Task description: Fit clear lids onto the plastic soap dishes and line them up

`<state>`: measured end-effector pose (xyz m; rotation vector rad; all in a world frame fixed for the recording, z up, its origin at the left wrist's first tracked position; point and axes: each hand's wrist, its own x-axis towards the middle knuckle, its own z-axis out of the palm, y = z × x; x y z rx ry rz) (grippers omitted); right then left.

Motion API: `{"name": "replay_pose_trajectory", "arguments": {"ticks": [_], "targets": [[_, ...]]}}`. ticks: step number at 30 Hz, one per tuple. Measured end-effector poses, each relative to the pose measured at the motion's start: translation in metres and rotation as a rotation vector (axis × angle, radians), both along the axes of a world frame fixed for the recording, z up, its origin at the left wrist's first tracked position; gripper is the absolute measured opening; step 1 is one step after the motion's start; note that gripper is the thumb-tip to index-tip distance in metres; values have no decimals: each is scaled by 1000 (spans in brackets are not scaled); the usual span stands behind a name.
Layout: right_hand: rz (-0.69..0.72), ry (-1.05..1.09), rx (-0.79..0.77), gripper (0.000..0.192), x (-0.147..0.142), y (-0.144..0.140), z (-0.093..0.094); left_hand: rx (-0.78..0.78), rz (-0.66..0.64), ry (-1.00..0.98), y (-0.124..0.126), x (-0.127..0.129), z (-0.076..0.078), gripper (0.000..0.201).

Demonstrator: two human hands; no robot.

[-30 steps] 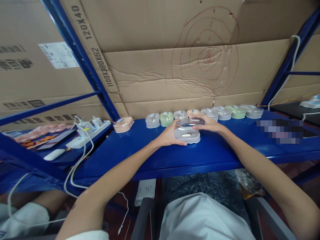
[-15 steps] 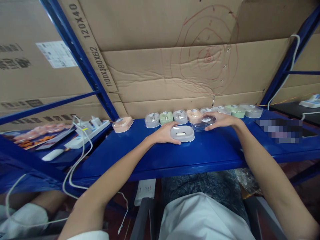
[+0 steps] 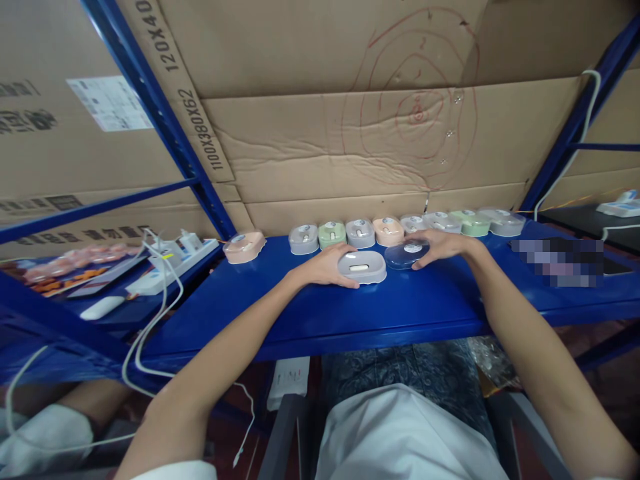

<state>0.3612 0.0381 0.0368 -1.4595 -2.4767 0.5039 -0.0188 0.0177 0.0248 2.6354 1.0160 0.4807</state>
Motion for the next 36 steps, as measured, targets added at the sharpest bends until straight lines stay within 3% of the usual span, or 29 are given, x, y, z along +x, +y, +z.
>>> {"name": "replay_pose_trajectory", "arguments": {"ticks": [12, 21, 25, 28, 32, 36], "targets": [[-33, -23, -2, 90, -2, 2, -2, -14, -9, -60, 0, -1, -1, 94], [1, -9, 77, 100, -4, -9, 5, -44, -17, 11, 2, -5, 2, 105], [28, 146, 235, 90, -31, -22, 5, -54, -58, 39, 7, -12, 5, 106], [163, 259, 346, 86, -66, -31, -4, -58, -79, 32, 9, -15, 6, 103], [340, 231, 356, 80, -104, -37, -24, -56, -93, -4, 10, -15, 2, 99], [374, 173, 352, 67, -115, -38, -37, -50, -110, -24, 11, -14, 0, 96]]}}
